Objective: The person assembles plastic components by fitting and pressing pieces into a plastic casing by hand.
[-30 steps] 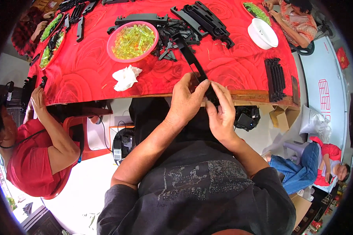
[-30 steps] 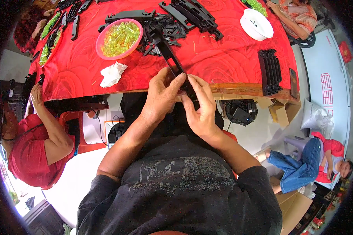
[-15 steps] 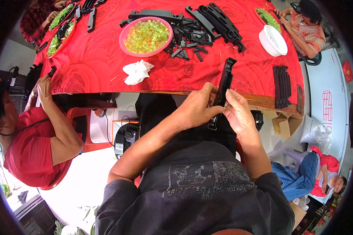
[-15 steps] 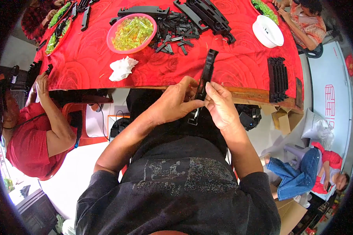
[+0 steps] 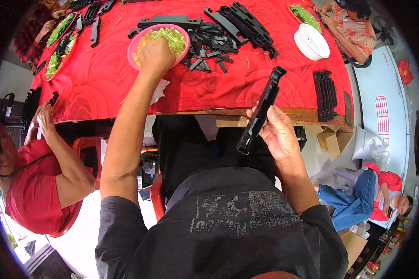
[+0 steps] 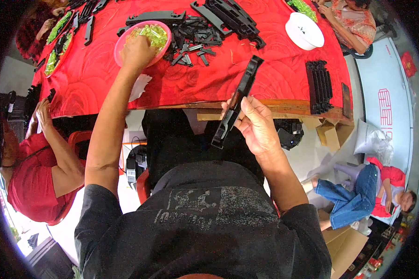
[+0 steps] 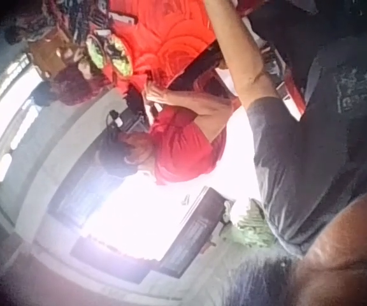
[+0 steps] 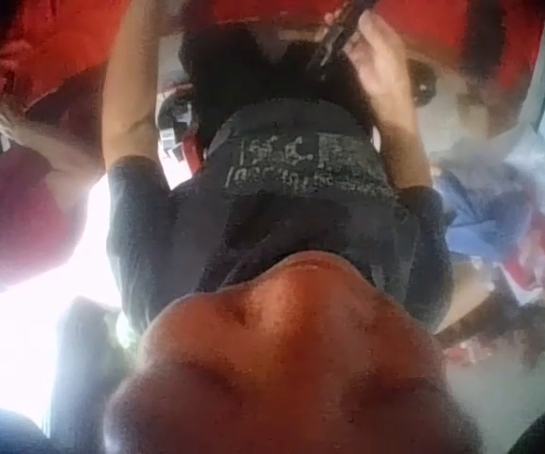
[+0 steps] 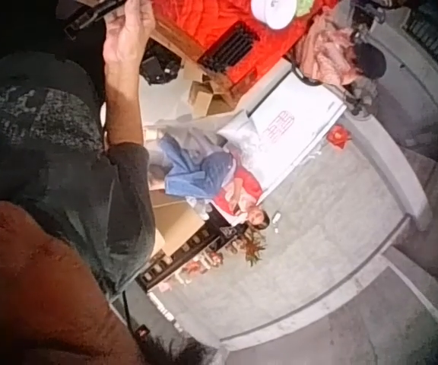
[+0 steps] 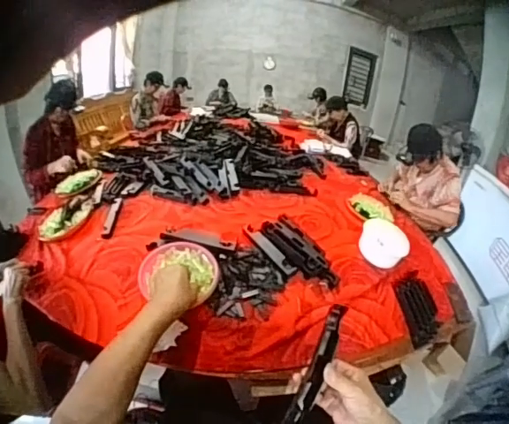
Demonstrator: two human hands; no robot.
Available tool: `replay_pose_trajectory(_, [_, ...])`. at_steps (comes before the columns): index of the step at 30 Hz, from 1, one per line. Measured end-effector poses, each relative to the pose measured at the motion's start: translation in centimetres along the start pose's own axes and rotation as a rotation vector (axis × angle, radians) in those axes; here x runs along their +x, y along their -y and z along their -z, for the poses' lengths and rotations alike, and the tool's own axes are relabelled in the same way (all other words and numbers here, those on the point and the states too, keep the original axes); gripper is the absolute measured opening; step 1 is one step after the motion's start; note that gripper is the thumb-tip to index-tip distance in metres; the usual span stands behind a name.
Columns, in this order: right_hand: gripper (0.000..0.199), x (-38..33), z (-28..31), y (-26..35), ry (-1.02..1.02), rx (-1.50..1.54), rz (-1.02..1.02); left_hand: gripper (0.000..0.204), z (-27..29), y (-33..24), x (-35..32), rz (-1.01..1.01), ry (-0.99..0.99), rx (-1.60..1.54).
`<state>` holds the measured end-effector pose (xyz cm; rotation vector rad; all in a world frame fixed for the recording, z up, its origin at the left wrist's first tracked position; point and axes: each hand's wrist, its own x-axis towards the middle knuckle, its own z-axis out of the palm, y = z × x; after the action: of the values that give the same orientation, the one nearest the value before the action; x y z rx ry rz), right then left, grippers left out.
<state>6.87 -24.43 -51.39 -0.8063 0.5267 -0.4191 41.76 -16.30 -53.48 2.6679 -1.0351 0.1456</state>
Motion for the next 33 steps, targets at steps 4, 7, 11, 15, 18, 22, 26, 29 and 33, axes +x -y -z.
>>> replay_pose_trajectory(4, [0.023, 0.0, -0.3, 0.3, 0.006, 0.062, 0.017, 0.025, -0.2, 1.0, 0.6, 0.025, -0.005, 0.02])
replay_pose_trajectory(7, [0.029, 0.2, -0.1, 0.3, -0.052, 0.025, 0.009, 0.028, 1.0, 0.8, -0.2, 0.005, -0.028, -0.009])
replay_pose_trajectory(11, [0.029, 0.1, 0.4, 0.3, -0.024, 0.031, 0.017, 0.012, 4.4, -4.5, -4.9, -0.385, 0.018, -0.914])
replay_pose_trajectory(15, [0.025, 0.3, 0.2, 0.3, -0.053, -0.007, -0.008, 0.009, 7.4, -9.0, -9.5, -0.818, 0.019, -0.859])
replay_pose_trajectory(18, [0.023, -0.1, -0.4, 0.4, -0.068, -0.051, -0.033, 0.017, 7.3, -10.5, -10.7, -0.905, 0.083, -0.803])
replay_pose_trajectory(22, [0.024, -0.4, -0.7, 0.8, -0.065, -0.121, -0.043, 0.02, 7.6, -11.6, -10.9, -1.014, 0.163, -0.726])
replay_pose_trajectory(26, [0.026, -0.5, -1.0, 0.8, -0.055, -0.153, -0.013, 0.02, 6.7, -12.2, -10.7, -1.036, 0.157, -0.705])
replay_pose_trajectory(29, [0.028, -0.7, -1.4, 0.8, -0.057, -0.204, 0.039, 0.026, 6.5, -12.5, -10.9, -1.062, 0.164, -0.752])
replay_pose_trajectory(33, [0.03, -0.8, -1.2, 1.1, -0.118, -0.239, 0.061, 0.038, 7.2, -13.0, -10.9, -0.964, 0.19, -0.761])
